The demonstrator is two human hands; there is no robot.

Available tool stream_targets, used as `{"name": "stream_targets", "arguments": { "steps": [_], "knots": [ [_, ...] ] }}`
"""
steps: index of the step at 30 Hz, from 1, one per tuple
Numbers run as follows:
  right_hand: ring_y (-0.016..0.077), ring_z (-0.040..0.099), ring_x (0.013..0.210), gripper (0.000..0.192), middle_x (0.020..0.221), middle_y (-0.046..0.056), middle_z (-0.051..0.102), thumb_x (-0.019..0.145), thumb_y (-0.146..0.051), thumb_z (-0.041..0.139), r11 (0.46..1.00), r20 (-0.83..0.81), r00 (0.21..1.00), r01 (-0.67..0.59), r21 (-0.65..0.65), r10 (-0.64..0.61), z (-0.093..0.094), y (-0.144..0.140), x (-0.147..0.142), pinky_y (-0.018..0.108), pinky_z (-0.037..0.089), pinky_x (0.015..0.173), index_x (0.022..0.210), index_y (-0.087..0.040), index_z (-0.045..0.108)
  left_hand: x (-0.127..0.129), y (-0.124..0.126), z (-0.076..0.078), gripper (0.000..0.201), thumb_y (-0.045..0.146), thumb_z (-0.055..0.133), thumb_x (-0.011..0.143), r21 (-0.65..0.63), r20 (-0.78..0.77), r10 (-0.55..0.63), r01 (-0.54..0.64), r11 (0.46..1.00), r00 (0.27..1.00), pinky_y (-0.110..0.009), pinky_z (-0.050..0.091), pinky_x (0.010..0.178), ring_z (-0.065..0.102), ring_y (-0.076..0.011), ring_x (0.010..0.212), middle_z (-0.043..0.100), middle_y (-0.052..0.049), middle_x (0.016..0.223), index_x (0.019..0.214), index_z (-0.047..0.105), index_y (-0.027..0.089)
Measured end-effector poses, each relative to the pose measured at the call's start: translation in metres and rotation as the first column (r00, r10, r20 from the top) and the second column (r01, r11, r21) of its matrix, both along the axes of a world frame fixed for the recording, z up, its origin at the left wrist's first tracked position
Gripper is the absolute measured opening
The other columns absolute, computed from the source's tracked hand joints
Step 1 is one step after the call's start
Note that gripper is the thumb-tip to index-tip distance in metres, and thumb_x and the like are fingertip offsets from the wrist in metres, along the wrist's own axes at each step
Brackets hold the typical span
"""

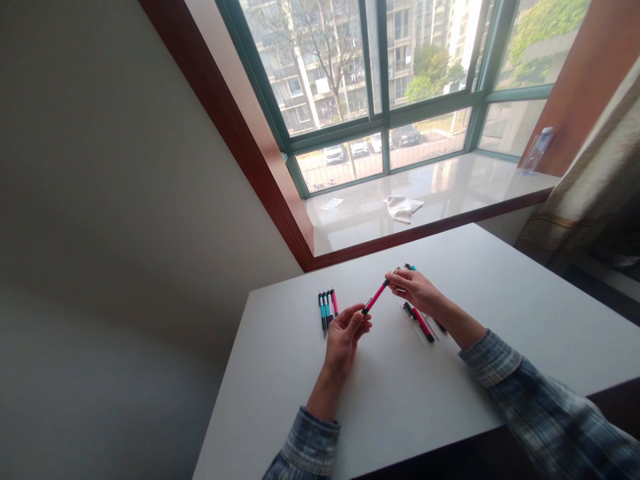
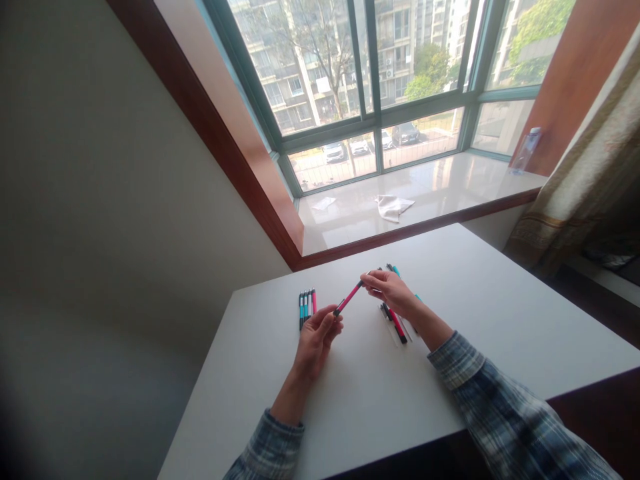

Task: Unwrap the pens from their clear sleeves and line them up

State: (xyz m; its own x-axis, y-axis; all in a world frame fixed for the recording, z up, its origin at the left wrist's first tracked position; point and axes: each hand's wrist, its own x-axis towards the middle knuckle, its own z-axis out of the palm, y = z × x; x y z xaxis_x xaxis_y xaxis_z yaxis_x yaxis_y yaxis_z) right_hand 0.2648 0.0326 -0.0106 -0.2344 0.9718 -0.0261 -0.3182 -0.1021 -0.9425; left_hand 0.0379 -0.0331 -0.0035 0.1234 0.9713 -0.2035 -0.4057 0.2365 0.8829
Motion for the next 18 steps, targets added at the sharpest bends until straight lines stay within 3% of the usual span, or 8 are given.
{"name": "stream_targets", "arguments": {
  "steps": [11, 15, 18],
  "knots": [
    [0.0130, 0.049, 0.072, 0.042, 0.079, 0.000, 0.057, 0.077, -0.056, 0.082, 1.000, 0.018, 1.000, 0.006, -0.001, -0.006, 0.008, -0.008, -0.005, 0.028, 0.043, 0.071, 0.080, -0.018, 0.065, -0.003, 0.001, 0.000, 0.047, 0.040, 0.094, 0.065, -0.001, 0.035, 0.151, -0.151, 0.989, 0.988, -0.026, 0.059, 0.078, 0.072, -0.0128, 0.074, 0.077, -0.005, 0.082, 0.100, 0.077, 0.015],
    [0.0125, 0.049, 0.071, 0.040, 0.077, -0.001, 0.058, 0.077, -0.054, 0.082, 0.993, 0.043, 0.994, 0.093, 0.072, -0.096, 0.009, -0.010, -0.008, 0.028, 0.042, 0.070, 0.087, -0.018, 0.068, -0.003, 0.000, 0.002, 0.042, 0.039, 0.091, 0.069, 0.073, 0.011, 0.226, -0.227, 0.971, 0.974, -0.029, 0.060, 0.081, 0.073, -0.0149, 0.076, 0.076, -0.005, 0.082, 0.099, 0.076, 0.014],
    [0.0126, 0.052, 0.072, 0.037, 0.076, -0.001, 0.060, 0.077, -0.051, 0.083, 0.992, 0.052, 0.996, 0.067, 0.109, -0.073, 0.012, -0.016, -0.011, 0.028, 0.043, 0.071, 0.089, -0.018, 0.069, -0.007, 0.000, 0.002, 0.040, 0.038, 0.091, 0.069, 0.139, 0.005, 0.296, -0.294, 0.946, 0.955, -0.030, 0.060, 0.080, 0.073, -0.0145, 0.075, 0.075, -0.003, 0.082, 0.097, 0.075, 0.014]
  ]
}}
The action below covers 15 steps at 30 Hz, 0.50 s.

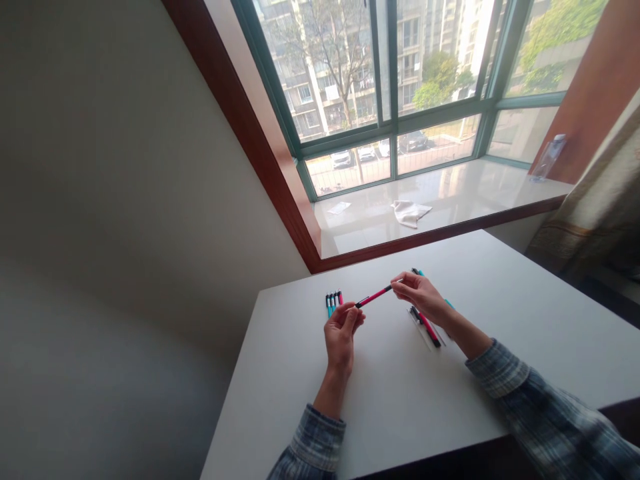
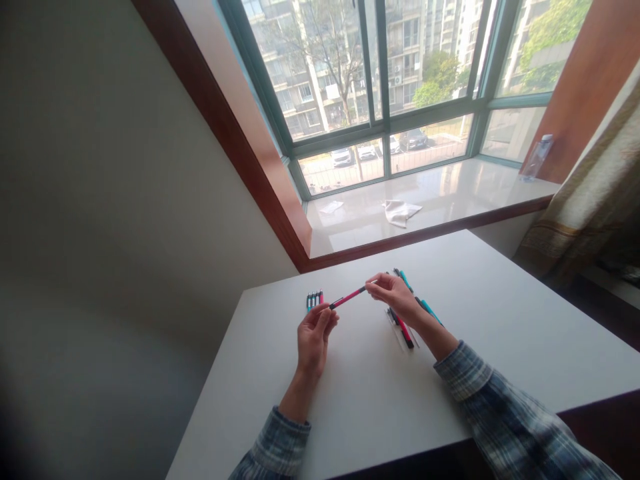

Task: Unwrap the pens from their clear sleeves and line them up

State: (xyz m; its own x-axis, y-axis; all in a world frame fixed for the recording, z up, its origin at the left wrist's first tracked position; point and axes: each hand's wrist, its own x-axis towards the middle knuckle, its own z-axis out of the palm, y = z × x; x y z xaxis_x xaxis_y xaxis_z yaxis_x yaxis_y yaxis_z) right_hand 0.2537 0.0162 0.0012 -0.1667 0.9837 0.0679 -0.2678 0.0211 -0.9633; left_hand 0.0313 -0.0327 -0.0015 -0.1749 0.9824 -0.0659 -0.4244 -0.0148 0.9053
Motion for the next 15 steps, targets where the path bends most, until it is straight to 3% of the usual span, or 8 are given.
{"name": "stream_targets", "arguments": {
  "steps": [4, 9, 12, 15],
  "knots": [
    [0.0149, 0.060, 0.078, 0.041, 0.079, 0.000, 0.066, 0.077, -0.046, 0.086, 0.995, -0.031, 0.995, -0.099, -0.027, 0.098, 0.007, -0.021, 0.000, 0.029, 0.048, 0.076, 0.105, -0.020, 0.073, -0.013, -0.003, 0.000, 0.038, 0.037, 0.090, 0.070, 0.049, -0.057, 0.058, -0.055, 0.997, 0.997, -0.030, 0.059, 0.078, 0.071, -0.0142, 0.072, 0.075, -0.005, 0.082, 0.095, 0.076, 0.013],
    [0.0168, 0.068, 0.084, 0.038, 0.087, 0.006, 0.073, 0.081, -0.045, 0.083, 0.969, -0.145, 0.964, -0.235, -0.075, 0.223, 0.011, -0.055, -0.004, 0.031, 0.053, 0.083, 0.107, -0.018, 0.076, -0.036, -0.013, 0.002, 0.035, 0.039, 0.087, 0.074, 0.109, -0.175, 0.020, -0.001, 0.994, 0.984, -0.032, 0.059, 0.078, 0.072, -0.0165, 0.072, 0.076, -0.006, 0.081, 0.096, 0.076, 0.013],
    [0.0194, 0.072, 0.088, 0.041, 0.093, 0.009, 0.076, 0.083, -0.048, 0.081, 0.963, -0.109, 0.962, -0.260, -0.069, 0.252, 0.011, -0.070, -0.017, 0.035, 0.056, 0.087, 0.110, -0.017, 0.076, -0.050, -0.018, 0.004, 0.036, 0.041, 0.083, 0.078, 0.164, -0.254, 0.031, 0.012, 0.986, 0.967, -0.033, 0.059, 0.079, 0.072, -0.0171, 0.075, 0.076, -0.007, 0.084, 0.101, 0.075, 0.014],
    [0.0217, 0.073, 0.091, 0.039, 0.099, 0.010, 0.078, 0.087, -0.047, 0.077, 0.973, 0.028, 0.973, -0.228, 0.026, 0.228, 0.010, -0.078, -0.037, 0.038, 0.058, 0.089, 0.113, -0.018, 0.076, -0.064, -0.021, 0.007, 0.041, 0.042, 0.080, 0.081, 0.220, -0.316, 0.146, -0.077, 0.972, 0.937, -0.033, 0.059, 0.078, 0.071, -0.0166, 0.074, 0.076, -0.005, 0.084, 0.111, 0.071, 0.016]
  ]
}}
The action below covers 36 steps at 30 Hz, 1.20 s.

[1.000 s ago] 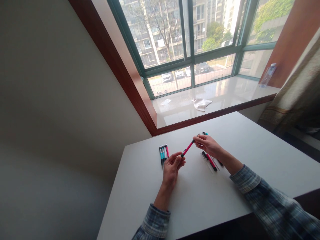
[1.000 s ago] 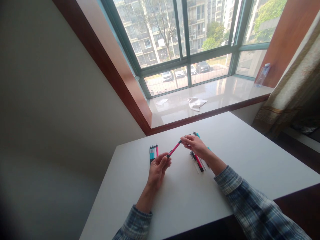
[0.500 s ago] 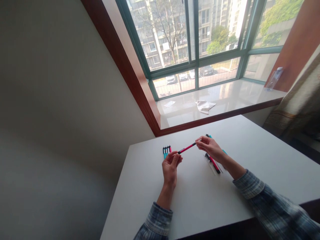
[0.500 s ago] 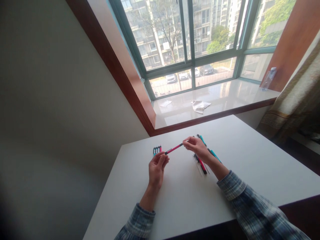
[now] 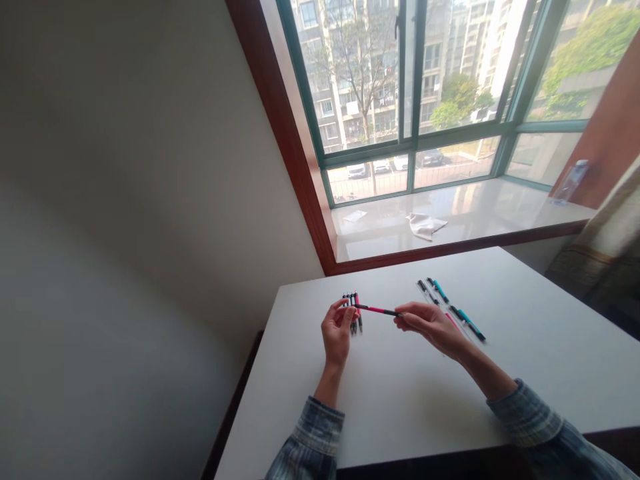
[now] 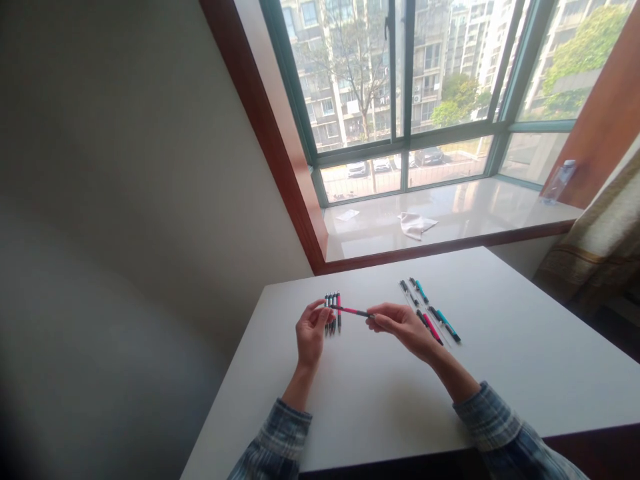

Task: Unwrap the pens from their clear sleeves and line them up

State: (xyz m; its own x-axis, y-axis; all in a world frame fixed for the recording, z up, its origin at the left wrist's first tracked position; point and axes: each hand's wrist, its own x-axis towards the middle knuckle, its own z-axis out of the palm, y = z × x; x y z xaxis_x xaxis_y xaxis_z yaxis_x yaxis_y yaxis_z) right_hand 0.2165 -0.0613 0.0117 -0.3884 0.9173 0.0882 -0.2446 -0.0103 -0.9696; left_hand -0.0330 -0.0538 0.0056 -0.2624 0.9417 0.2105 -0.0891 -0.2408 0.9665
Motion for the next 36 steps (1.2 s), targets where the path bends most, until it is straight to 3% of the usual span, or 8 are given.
{"name": "stream_targets", "arguments": {
  "steps": [5, 8, 11, 20, 28, 36],
  "knots": [
    [0.0248, 0.076, 0.095, 0.027, 0.102, 0.008, 0.080, 0.090, -0.042, 0.073, 0.940, 0.289, 0.944, 0.055, 0.336, -0.159, -0.006, 0.002, -0.039, 0.040, 0.060, 0.090, 0.108, -0.022, 0.077, -0.021, -0.003, 0.000, 0.034, 0.044, 0.071, 0.087, 0.052, -0.044, 0.212, -0.209, 0.976, 0.976, -0.029, 0.058, 0.071, 0.068, -0.0147, 0.069, 0.071, -0.003, 0.075, 0.104, 0.070, 0.015],
    [0.0232, 0.076, 0.086, 0.018, 0.098, 0.006, 0.080, 0.094, -0.034, 0.067, 0.861, 0.430, 0.861, 0.017, 0.508, -0.271, -0.014, 0.006, -0.059, 0.038, 0.061, 0.084, 0.106, -0.024, 0.077, -0.027, -0.005, -0.001, 0.034, 0.045, 0.069, 0.088, 0.050, -0.072, 0.241, -0.238, 0.970, 0.968, -0.028, 0.057, 0.069, 0.067, -0.0148, 0.067, 0.070, -0.002, 0.073, 0.105, 0.069, 0.015],
    [0.0218, 0.075, 0.083, 0.017, 0.096, 0.005, 0.080, 0.096, -0.027, 0.065, 0.797, 0.498, 0.807, -0.058, 0.601, -0.317, -0.022, 0.010, -0.072, 0.035, 0.059, 0.079, 0.107, -0.024, 0.077, -0.029, -0.006, -0.003, 0.033, 0.044, 0.068, 0.089, 0.064, -0.093, 0.244, -0.239, 0.969, 0.965, -0.028, 0.056, 0.069, 0.067, -0.0152, 0.067, 0.069, -0.001, 0.072, 0.107, 0.067, 0.016],
    [0.0207, 0.070, 0.087, 0.017, 0.096, 0.005, 0.075, 0.097, -0.025, 0.066, 0.714, 0.568, 0.744, -0.178, 0.677, -0.352, -0.033, 0.013, -0.085, 0.031, 0.054, 0.080, 0.109, -0.028, 0.077, -0.036, -0.005, -0.008, 0.031, 0.044, 0.065, 0.091, 0.054, -0.133, 0.254, -0.249, 0.967, 0.958, -0.029, 0.055, 0.074, 0.069, -0.0171, 0.073, 0.070, -0.002, 0.075, 0.108, 0.067, 0.017],
    [0.0177, 0.069, 0.081, 0.022, 0.095, 0.006, 0.074, 0.096, -0.019, 0.060, 0.710, 0.576, 0.733, -0.183, 0.680, -0.362, -0.040, 0.016, -0.091, 0.028, 0.054, 0.077, 0.110, -0.024, 0.076, -0.036, -0.007, -0.009, 0.032, 0.044, 0.064, 0.090, 0.010, -0.175, 0.243, -0.245, 0.969, 0.954, -0.028, 0.054, 0.068, 0.070, -0.0192, 0.078, 0.073, -0.006, 0.082, 0.108, 0.067, 0.017],
    [0.0220, 0.068, 0.089, 0.027, 0.097, 0.007, 0.072, 0.095, -0.017, 0.057, 0.701, 0.612, 0.686, -0.207, 0.683, -0.394, -0.035, 0.013, -0.094, 0.035, 0.056, 0.083, 0.117, -0.024, 0.071, -0.034, -0.008, -0.009, 0.032, 0.042, 0.065, 0.089, -0.006, -0.193, 0.219, -0.225, 0.974, 0.956, -0.027, 0.052, 0.065, 0.070, -0.0201, 0.079, 0.073, -0.006, 0.081, 0.107, 0.069, 0.016]
  ]
}}
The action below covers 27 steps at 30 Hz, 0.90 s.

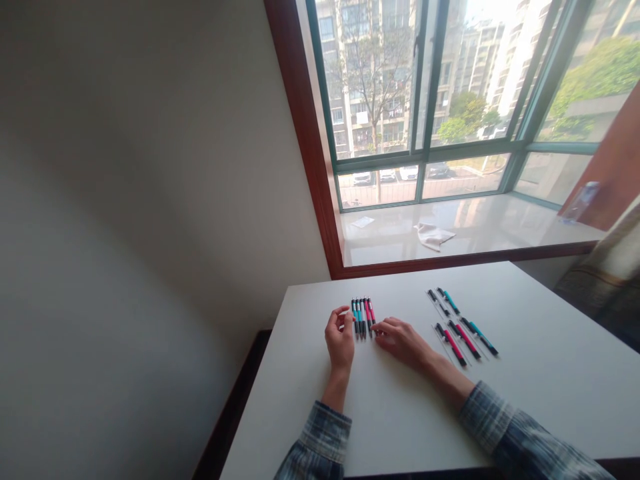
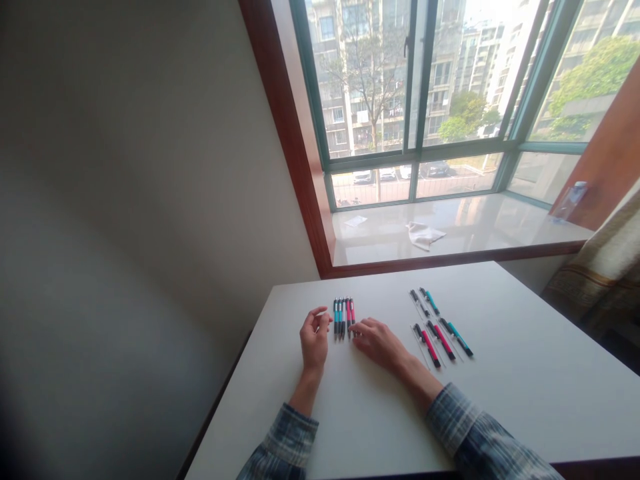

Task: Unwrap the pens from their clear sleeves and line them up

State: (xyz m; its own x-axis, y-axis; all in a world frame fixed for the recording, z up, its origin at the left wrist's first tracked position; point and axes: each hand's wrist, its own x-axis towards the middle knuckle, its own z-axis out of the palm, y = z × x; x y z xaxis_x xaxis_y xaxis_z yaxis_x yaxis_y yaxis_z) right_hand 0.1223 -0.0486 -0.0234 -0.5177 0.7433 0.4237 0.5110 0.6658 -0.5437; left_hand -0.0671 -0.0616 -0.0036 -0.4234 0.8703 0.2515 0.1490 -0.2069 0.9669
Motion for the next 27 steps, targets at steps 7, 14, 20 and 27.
{"name": "stream_targets", "arguments": {
  "steps": [7, 14, 20, 27],
  "knots": [
    [0.0205, 0.067, 0.091, 0.024, 0.098, 0.006, 0.071, 0.097, -0.017, 0.057, 0.999, 0.043, 0.999, 0.002, 0.038, -0.004, -0.002, 0.003, 0.001, 0.035, 0.057, 0.084, 0.117, -0.025, 0.068, 0.004, 0.002, 0.000, 0.030, 0.040, 0.065, 0.088, -0.010, -0.020, -0.006, 0.005, 1.000, 1.000, -0.027, 0.052, 0.068, 0.068, -0.0183, 0.076, 0.072, -0.005, 0.079, 0.105, 0.070, 0.017],
    [0.0220, 0.069, 0.092, 0.025, 0.101, 0.008, 0.073, 0.095, -0.016, 0.060, 0.999, -0.007, 1.000, 0.026, 0.024, -0.026, 0.006, -0.003, 0.014, 0.035, 0.057, 0.085, 0.117, -0.024, 0.070, 0.011, 0.002, 0.003, 0.032, 0.044, 0.065, 0.088, -0.001, 0.008, -0.038, 0.038, 0.999, 0.999, -0.024, 0.049, 0.062, 0.063, -0.0157, 0.069, 0.070, -0.004, 0.078, 0.104, 0.069, 0.016],
    [0.0253, 0.065, 0.109, 0.045, 0.111, 0.007, 0.072, 0.091, -0.011, 0.058, 0.991, -0.084, 0.989, 0.126, 0.052, -0.121, 0.016, 0.000, 0.080, 0.044, 0.055, 0.096, 0.133, -0.027, 0.063, 0.019, 0.000, 0.008, 0.034, 0.047, 0.067, 0.088, -0.008, 0.020, -0.143, 0.143, 0.990, 0.990, -0.021, 0.043, 0.054, 0.055, -0.0127, 0.059, 0.057, 0.002, 0.065, 0.103, 0.070, 0.016],
    [0.0292, 0.056, 0.123, 0.077, 0.127, 0.009, 0.067, 0.076, -0.010, 0.061, 0.979, 0.089, 0.981, 0.182, -0.092, -0.174, 0.027, -0.001, 0.170, 0.047, 0.050, 0.103, 0.149, -0.028, 0.048, 0.036, -0.008, 0.013, 0.029, 0.045, 0.068, 0.087, 0.017, -0.066, -0.263, 0.264, 0.964, 0.963, -0.022, 0.043, 0.058, 0.051, -0.0123, 0.057, 0.053, 0.004, 0.062, 0.099, 0.071, 0.019]
  ]
}}
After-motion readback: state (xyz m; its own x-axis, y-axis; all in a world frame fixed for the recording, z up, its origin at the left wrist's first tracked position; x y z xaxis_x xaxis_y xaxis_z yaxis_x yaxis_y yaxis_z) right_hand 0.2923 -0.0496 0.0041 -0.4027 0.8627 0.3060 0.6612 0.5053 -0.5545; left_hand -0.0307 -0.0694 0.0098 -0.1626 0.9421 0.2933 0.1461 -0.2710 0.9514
